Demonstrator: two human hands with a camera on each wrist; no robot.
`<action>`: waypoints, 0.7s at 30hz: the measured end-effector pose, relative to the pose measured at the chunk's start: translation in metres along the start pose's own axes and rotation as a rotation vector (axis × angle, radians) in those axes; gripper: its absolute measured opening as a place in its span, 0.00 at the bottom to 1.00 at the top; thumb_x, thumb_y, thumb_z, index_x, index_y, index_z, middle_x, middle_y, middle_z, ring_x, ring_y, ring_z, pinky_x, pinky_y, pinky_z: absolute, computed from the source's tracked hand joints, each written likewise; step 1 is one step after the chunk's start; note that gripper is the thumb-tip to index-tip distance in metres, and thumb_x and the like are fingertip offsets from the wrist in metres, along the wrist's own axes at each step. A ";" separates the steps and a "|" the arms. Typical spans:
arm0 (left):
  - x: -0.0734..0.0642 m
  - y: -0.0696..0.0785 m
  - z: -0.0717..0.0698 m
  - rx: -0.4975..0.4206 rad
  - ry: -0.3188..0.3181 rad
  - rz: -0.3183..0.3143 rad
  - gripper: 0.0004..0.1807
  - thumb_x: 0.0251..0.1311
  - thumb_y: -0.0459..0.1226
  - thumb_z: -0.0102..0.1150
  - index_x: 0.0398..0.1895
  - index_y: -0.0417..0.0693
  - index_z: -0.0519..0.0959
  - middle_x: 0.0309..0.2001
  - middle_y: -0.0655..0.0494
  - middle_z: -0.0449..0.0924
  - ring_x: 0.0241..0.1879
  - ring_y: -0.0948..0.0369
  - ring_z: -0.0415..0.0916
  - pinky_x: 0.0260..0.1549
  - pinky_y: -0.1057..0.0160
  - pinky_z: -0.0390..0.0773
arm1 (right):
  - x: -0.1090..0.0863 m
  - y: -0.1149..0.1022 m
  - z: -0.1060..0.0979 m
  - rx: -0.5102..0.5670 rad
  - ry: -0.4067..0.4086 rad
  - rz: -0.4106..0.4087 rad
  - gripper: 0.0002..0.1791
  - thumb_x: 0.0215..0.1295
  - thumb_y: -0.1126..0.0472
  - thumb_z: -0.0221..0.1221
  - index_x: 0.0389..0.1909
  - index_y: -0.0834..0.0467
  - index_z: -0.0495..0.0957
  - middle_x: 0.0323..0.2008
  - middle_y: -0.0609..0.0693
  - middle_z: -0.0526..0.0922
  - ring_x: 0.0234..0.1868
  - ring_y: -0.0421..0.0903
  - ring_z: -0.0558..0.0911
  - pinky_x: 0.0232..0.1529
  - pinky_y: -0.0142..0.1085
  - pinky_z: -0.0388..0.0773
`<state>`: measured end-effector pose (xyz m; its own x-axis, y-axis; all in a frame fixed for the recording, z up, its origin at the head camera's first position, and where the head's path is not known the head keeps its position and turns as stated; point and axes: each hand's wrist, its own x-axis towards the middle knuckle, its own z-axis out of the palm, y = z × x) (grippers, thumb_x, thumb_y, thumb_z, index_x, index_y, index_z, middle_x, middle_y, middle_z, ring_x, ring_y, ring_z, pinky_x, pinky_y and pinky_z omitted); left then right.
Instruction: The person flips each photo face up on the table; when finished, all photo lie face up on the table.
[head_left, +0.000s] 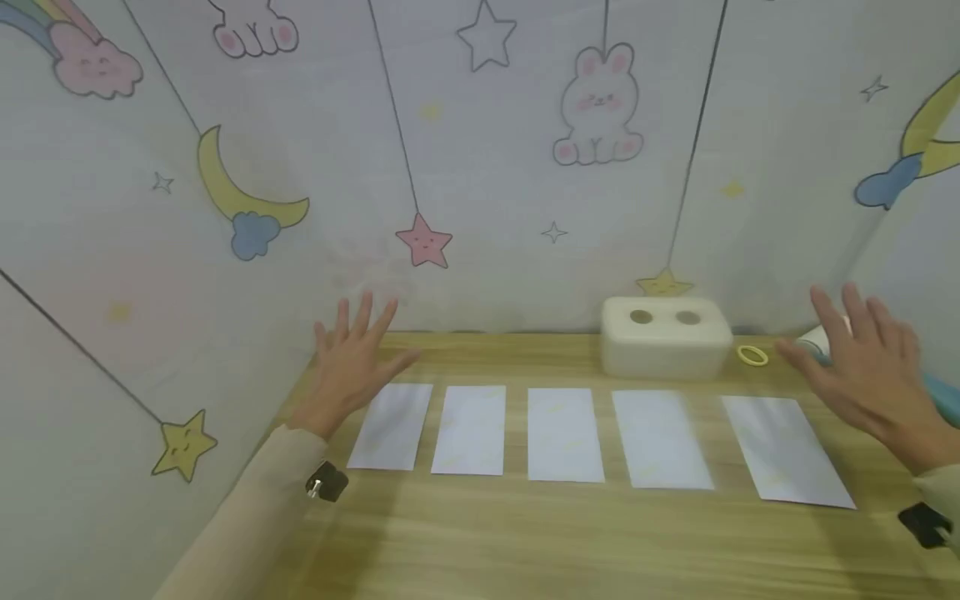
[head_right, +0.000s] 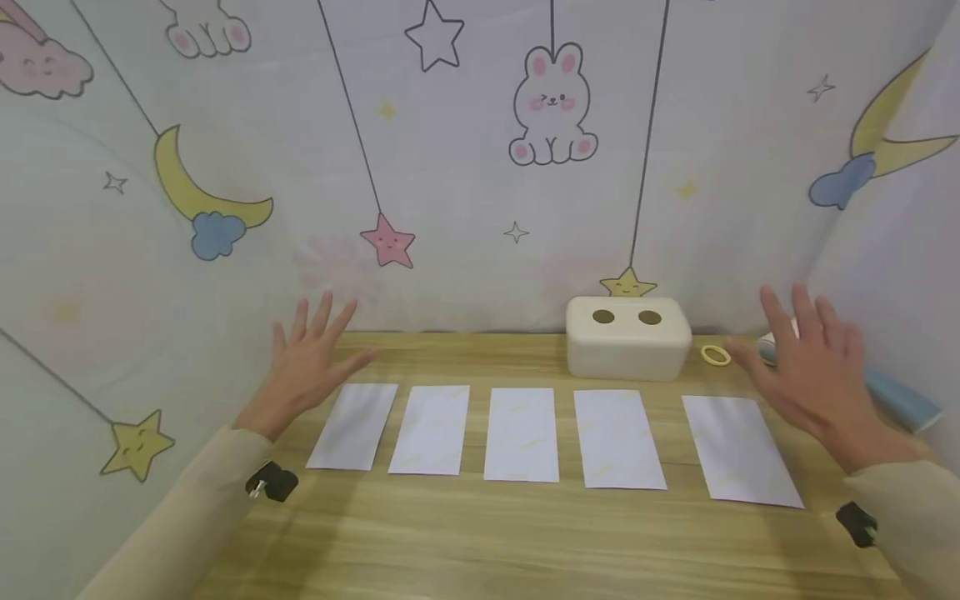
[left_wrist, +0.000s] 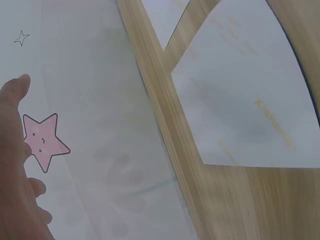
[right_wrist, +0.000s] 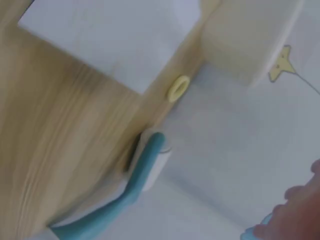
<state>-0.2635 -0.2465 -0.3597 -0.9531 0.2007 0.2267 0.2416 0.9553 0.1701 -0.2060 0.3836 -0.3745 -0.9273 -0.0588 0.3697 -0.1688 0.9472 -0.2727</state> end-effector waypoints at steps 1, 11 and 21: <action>0.000 0.002 -0.001 -0.006 0.002 -0.001 0.50 0.72 0.67 0.51 0.88 0.62 0.44 0.86 0.48 0.27 0.82 0.40 0.19 0.71 0.25 0.22 | 0.001 -0.002 0.000 0.014 0.004 -0.001 0.47 0.82 0.37 0.45 0.86 0.59 0.37 0.82 0.72 0.33 0.79 0.78 0.34 0.71 0.76 0.29; 0.002 0.011 -0.010 -0.068 0.037 -0.008 0.53 0.70 0.72 0.47 0.88 0.62 0.43 0.86 0.50 0.28 0.83 0.41 0.21 0.71 0.25 0.25 | 0.013 -0.024 -0.001 0.154 0.054 -0.032 0.45 0.84 0.41 0.45 0.85 0.62 0.38 0.82 0.73 0.35 0.80 0.76 0.35 0.76 0.69 0.25; -0.002 0.016 -0.014 -0.173 0.099 -0.018 0.53 0.69 0.73 0.47 0.88 0.63 0.43 0.86 0.51 0.29 0.83 0.43 0.23 0.72 0.24 0.28 | 0.018 -0.056 0.002 0.404 0.119 -0.118 0.40 0.85 0.49 0.44 0.84 0.66 0.43 0.83 0.72 0.40 0.83 0.69 0.36 0.77 0.62 0.21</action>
<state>-0.2546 -0.2344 -0.3440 -0.9371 0.1533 0.3135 0.2602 0.9056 0.3350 -0.2144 0.3286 -0.3543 -0.8527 -0.0997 0.5127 -0.4102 0.7355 -0.5392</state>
